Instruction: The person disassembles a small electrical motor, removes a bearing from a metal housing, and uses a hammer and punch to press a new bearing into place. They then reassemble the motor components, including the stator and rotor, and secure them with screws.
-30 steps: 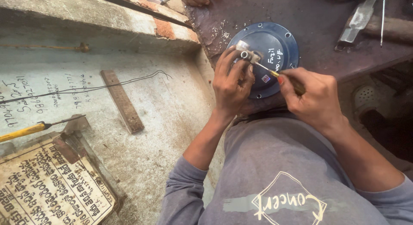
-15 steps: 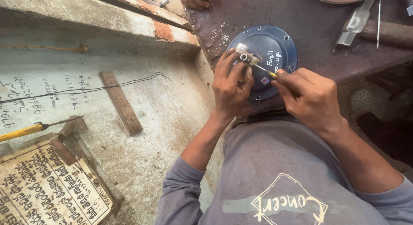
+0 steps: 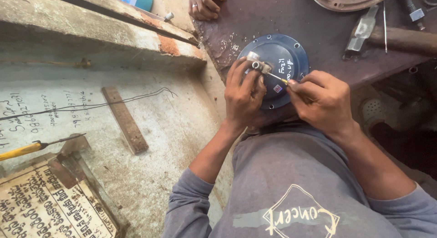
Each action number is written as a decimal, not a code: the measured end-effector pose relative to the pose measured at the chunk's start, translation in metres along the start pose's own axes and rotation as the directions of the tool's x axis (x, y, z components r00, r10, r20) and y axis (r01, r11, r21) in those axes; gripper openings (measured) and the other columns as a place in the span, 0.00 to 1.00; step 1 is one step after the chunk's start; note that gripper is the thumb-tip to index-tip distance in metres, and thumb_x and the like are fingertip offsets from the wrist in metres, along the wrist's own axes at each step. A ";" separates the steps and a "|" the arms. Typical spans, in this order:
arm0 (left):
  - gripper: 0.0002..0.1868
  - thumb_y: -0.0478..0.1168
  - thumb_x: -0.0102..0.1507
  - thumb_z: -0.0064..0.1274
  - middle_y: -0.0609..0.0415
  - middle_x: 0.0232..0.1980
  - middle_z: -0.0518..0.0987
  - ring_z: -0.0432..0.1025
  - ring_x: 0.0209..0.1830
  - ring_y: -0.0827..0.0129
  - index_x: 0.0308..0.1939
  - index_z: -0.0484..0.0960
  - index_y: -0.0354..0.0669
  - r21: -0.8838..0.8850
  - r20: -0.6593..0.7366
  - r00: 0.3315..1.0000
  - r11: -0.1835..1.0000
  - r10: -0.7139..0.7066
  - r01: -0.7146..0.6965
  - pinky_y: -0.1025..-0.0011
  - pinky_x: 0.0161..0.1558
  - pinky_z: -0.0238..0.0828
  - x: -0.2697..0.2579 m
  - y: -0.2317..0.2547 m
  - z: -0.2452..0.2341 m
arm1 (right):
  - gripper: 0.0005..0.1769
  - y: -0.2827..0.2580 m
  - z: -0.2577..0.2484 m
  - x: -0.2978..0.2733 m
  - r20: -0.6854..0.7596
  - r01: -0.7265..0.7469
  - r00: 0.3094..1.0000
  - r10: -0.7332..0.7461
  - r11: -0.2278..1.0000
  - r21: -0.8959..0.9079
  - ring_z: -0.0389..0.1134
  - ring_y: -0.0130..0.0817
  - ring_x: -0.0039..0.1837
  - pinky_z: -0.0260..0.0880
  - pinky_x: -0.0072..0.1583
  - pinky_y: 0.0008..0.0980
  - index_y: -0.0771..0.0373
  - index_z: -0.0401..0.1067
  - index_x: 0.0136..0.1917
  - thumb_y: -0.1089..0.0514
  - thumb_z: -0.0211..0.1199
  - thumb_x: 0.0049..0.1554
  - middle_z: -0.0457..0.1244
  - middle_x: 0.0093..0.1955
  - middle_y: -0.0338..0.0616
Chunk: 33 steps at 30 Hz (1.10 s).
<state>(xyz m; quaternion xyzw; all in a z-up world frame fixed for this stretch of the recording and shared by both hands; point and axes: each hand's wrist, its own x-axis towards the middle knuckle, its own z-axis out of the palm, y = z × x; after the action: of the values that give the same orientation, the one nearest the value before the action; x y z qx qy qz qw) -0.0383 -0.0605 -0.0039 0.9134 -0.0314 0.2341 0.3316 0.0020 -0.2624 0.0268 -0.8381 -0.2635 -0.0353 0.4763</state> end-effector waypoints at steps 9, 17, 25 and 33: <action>0.17 0.30 0.58 0.55 0.41 0.62 0.75 0.68 0.71 0.44 0.52 0.82 0.36 0.019 0.081 0.997 1.000 0.015 -0.016 0.52 0.72 0.68 0.003 0.000 -0.013 | 0.08 -0.004 0.000 -0.002 0.007 -0.042 0.999 0.042 0.999 0.011 0.71 0.31 0.40 0.69 0.42 0.27 0.69 0.79 0.49 0.65 0.75 0.57 0.69 0.43 0.48; 0.12 0.40 0.62 0.63 0.40 0.61 0.74 0.67 0.69 0.41 0.44 0.81 0.37 0.035 0.109 0.992 0.997 0.066 -0.070 0.52 0.68 0.69 0.005 -0.002 -0.013 | 0.09 0.005 0.008 -0.014 -0.061 -0.108 0.992 0.114 0.989 0.101 0.73 0.29 0.44 0.72 0.45 0.25 0.69 0.79 0.50 0.64 0.76 0.59 0.71 0.45 0.47; 0.11 0.35 0.63 0.65 0.45 0.60 0.75 0.70 0.68 0.48 0.48 0.85 0.40 0.075 0.027 0.996 0.993 0.088 -0.089 0.57 0.68 0.72 -0.002 -0.007 -0.004 | 0.10 0.013 0.017 -0.024 -0.093 -0.147 0.983 0.156 0.985 0.096 0.73 0.31 0.44 0.71 0.45 0.27 0.69 0.79 0.50 0.62 0.76 0.59 0.71 0.45 0.48; 0.10 0.34 0.61 0.64 0.42 0.64 0.72 0.67 0.69 0.46 0.45 0.83 0.34 0.093 0.033 0.997 0.993 0.068 -0.071 0.55 0.69 0.70 0.000 -0.002 0.000 | 0.11 0.020 0.021 -0.023 0.012 -0.285 0.958 0.286 0.948 0.145 0.68 0.27 0.36 0.64 0.39 0.27 0.69 0.79 0.49 0.57 0.72 0.62 0.69 0.36 0.45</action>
<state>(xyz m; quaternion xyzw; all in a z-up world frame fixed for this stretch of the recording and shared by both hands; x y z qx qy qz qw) -0.0380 -0.0583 -0.0052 0.9297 -0.0571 0.2333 0.2793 -0.0120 -0.2626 -0.0067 -0.8304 -0.1392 0.0495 0.5372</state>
